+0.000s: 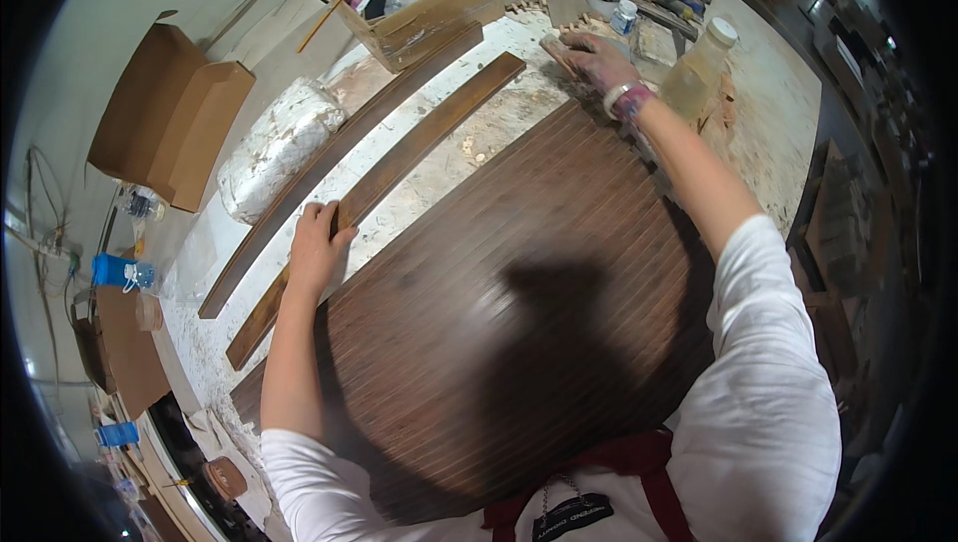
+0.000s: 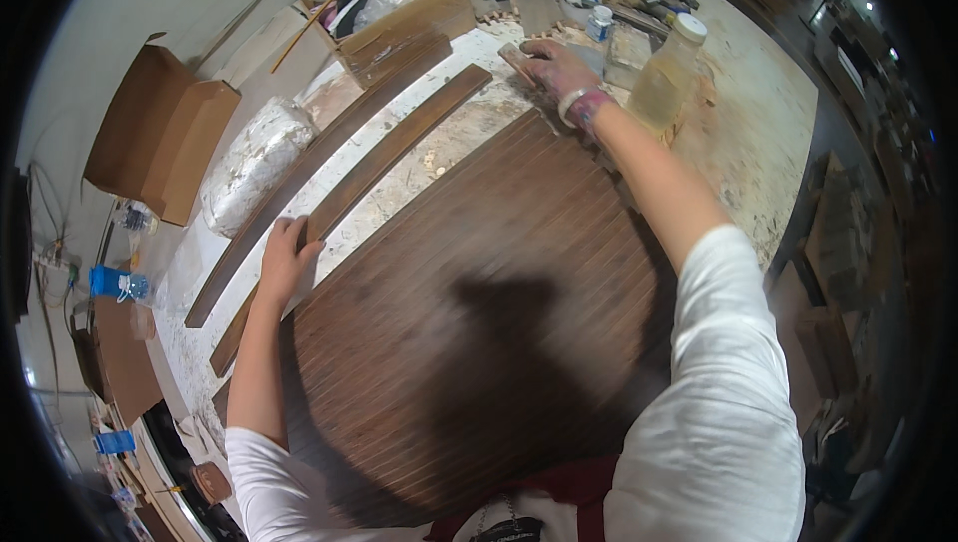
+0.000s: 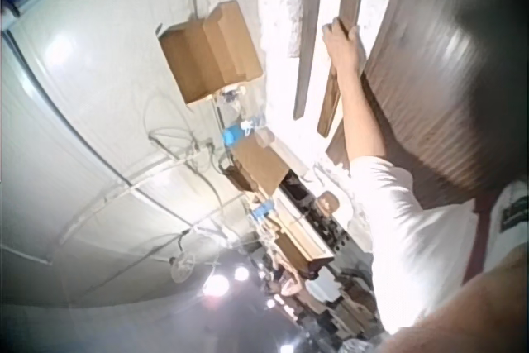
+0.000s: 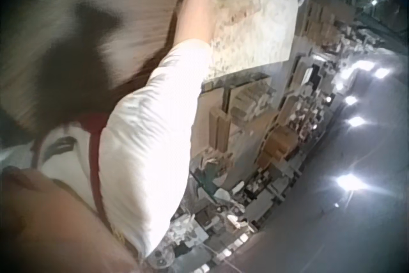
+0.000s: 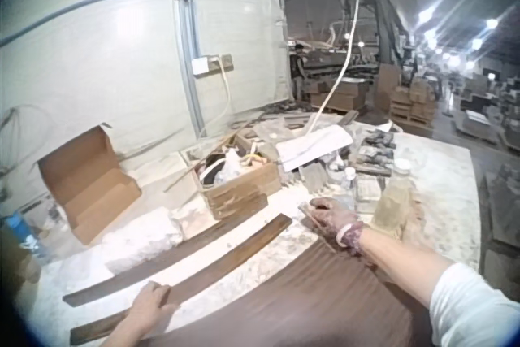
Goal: The person uses a small block to polish or sand the surface of several wooden planks, then applies a liquid from a bottle onto a cloth and wipes the surface of a wooden strip.
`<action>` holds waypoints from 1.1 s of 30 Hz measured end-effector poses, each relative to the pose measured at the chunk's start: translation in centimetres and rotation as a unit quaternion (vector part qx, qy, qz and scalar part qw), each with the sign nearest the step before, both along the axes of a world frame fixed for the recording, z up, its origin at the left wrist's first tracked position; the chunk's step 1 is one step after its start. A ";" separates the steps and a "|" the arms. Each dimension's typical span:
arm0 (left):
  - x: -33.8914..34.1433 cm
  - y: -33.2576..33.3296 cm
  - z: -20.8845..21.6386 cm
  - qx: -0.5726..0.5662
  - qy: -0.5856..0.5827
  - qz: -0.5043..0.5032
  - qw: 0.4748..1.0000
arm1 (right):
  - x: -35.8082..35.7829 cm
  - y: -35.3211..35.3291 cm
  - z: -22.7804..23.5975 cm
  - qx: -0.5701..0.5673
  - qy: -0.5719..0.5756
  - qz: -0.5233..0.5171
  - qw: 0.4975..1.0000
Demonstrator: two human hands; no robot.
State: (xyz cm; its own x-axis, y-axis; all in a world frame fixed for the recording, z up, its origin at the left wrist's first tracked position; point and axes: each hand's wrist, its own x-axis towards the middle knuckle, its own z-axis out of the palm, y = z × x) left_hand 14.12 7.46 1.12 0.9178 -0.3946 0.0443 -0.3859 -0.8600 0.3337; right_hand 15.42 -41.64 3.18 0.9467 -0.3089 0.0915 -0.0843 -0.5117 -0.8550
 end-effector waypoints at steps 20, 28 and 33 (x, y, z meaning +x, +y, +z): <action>-3.9 3.3 0.9 0.081 -0.035 0.040 0.995 | -0.6 9.4 7.5 -0.227 0.066 0.135 0.962; -6.6 11.5 1.0 0.114 0.046 0.162 0.979 | -3.0 34.0 8.7 -0.142 -0.032 0.402 0.904; -3.9 11.7 -6.6 -0.067 -0.167 0.189 0.965 | -4.3 55.2 7.1 -0.234 -0.172 0.537 0.792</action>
